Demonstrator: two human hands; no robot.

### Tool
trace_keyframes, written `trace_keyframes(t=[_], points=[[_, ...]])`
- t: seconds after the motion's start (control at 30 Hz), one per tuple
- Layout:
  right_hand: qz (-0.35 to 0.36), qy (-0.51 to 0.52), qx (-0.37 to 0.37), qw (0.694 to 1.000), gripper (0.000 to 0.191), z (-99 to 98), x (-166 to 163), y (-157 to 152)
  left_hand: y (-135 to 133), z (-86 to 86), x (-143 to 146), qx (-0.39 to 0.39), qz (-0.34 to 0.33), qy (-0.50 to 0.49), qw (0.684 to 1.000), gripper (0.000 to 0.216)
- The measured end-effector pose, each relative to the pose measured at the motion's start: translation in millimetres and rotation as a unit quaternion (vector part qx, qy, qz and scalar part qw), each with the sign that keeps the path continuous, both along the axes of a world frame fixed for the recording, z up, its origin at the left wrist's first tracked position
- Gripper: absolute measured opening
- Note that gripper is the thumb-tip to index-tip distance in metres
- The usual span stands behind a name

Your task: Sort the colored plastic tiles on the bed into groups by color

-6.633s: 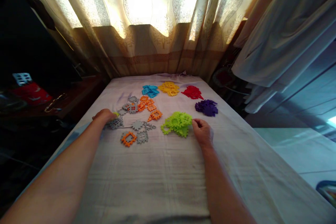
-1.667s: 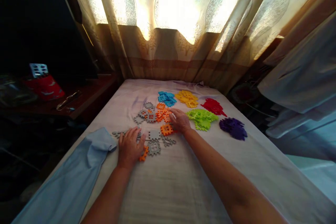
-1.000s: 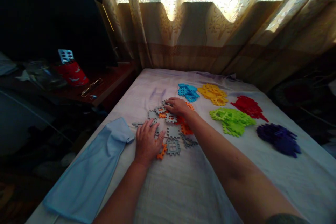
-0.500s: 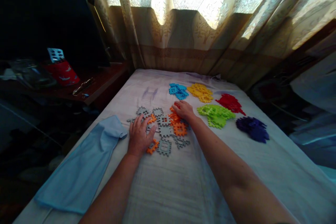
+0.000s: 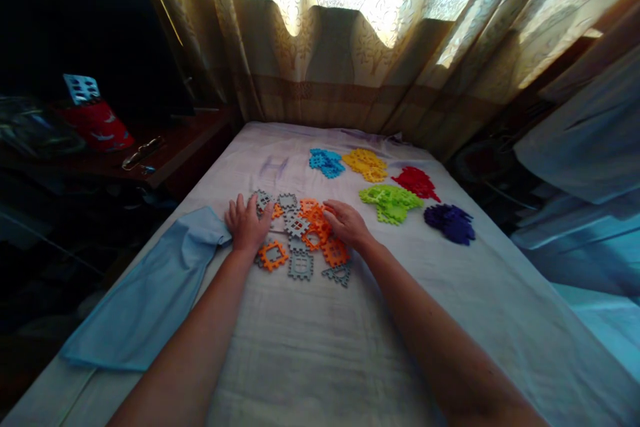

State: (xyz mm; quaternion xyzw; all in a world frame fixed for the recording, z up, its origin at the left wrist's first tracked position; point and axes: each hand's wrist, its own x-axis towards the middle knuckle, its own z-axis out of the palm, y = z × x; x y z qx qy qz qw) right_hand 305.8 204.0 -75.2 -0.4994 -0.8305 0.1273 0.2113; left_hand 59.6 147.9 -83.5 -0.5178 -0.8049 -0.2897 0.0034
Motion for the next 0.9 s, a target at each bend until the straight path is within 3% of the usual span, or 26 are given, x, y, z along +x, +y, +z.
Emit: trace_keyframes(t=[0.13, 0.23, 0.4, 0.6, 0.77, 0.9], points=[[-0.058, 0.043, 0.032, 0.997, 0.042, -14.2, 31.2, -24.6, 8.1, 8.7, 1.1, -0.103, -0.040, 0.019, 0.994, 0.059], [-0.038, 0.050, 0.049, 0.997, 0.039, -21.7, 43.5, -45.0, 5.5, 9.3, 5.7, -0.108, -0.096, 0.027, 0.989, 0.051], [-0.021, 0.082, 0.047, 0.995, 0.036, -22.2, 42.5, -66.3, -9.6, -1.9, 17.5, -0.061, -0.164, 0.011, 0.984, 0.043], [-0.064, 0.134, 0.054, 0.987, 0.035, -19.2, 45.9, -85.8, -39.9, -16.2, 26.7, 0.064, -0.216, -0.067, 0.972, 0.041], [-0.101, 0.175, 0.071, 0.977, 0.022, -12.0, 57.1, -114.6, -72.4, -18.4, 28.8, 0.130, -0.194, -0.179, 0.956, 0.037], [-0.049, 0.136, 0.056, 0.988, 0.015, -5.9, 66.2, -128.2, -88.5, -16.9, 28.5, 0.145, -0.188, -0.235, 0.943, 0.034]])
